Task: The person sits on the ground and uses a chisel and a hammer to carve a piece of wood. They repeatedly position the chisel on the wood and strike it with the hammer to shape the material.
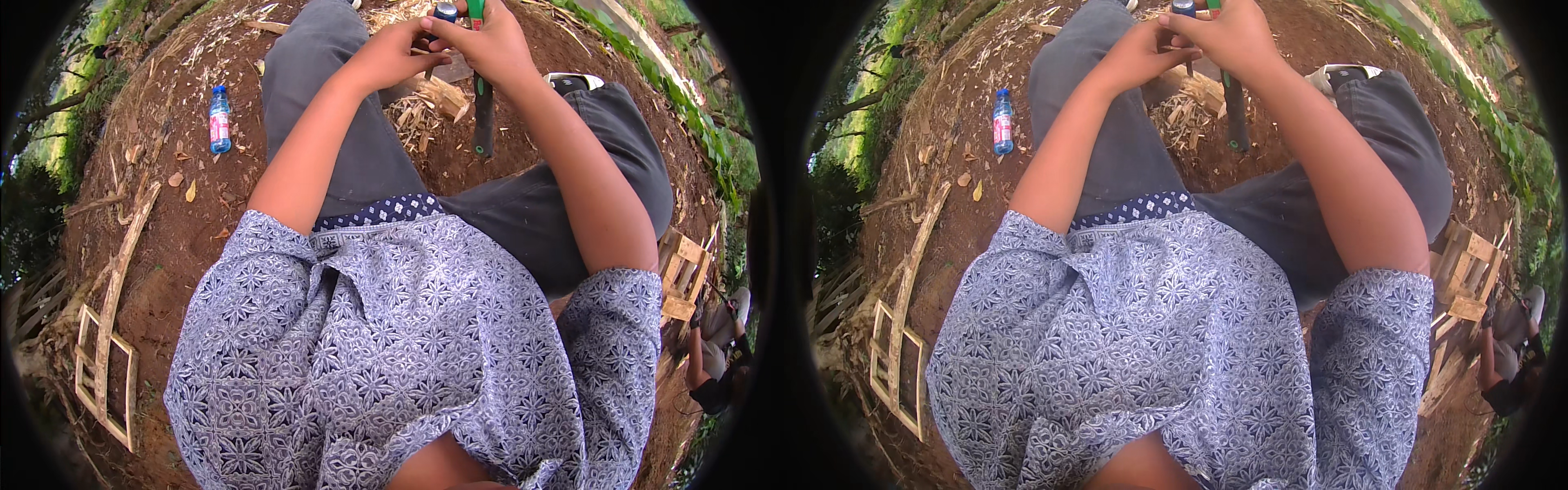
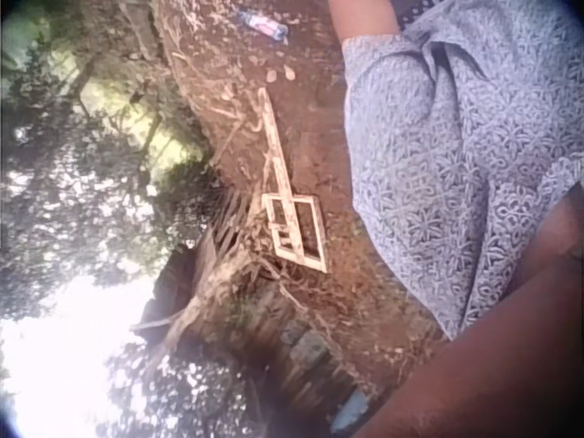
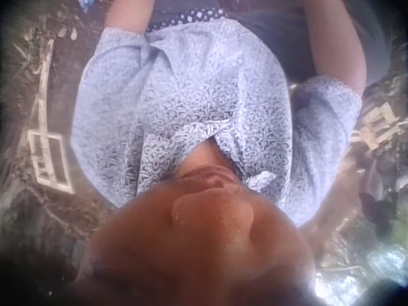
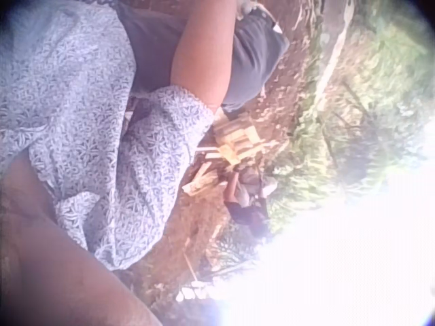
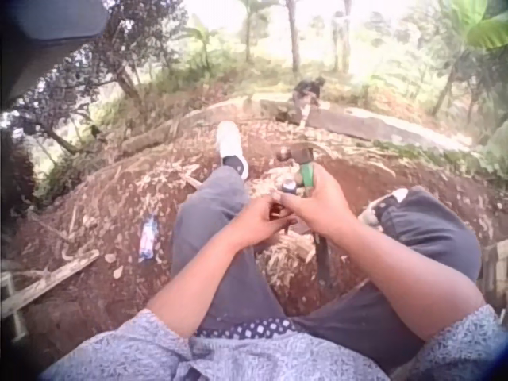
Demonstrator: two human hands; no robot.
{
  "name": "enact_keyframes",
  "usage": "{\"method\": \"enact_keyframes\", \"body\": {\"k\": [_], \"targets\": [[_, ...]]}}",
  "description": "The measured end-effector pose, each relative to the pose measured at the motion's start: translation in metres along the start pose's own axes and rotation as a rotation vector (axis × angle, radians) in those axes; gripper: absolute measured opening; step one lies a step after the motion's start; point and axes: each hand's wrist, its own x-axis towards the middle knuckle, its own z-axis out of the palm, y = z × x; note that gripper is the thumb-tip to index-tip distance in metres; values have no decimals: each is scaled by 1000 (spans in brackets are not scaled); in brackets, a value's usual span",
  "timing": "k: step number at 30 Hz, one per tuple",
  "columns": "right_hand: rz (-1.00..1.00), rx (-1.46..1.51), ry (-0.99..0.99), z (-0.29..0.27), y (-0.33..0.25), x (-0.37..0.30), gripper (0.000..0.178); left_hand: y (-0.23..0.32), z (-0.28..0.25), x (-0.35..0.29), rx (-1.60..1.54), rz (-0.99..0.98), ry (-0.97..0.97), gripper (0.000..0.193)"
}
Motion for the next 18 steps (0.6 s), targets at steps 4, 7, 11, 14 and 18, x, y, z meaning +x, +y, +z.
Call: {"method": "enact_keyframes", "body": {"k": [4,7,11,14,18], "targets": [[-7,-118,0,4,-1,2,32,-2,-1,-1,19,69,83,25],[-17,-208,30,8,-2,5,32,-4,-2,0,61,81,82,28],[-9,-209,77,12,-2,8,32,-9,-4,11,144,37,1,28],[-13,-166,44,8,-4,12,35,-19,0,16,-48,76,37,26],[166,-243,110,-6,-74,3,42,-13,2,8,82,151,150,33]]}}
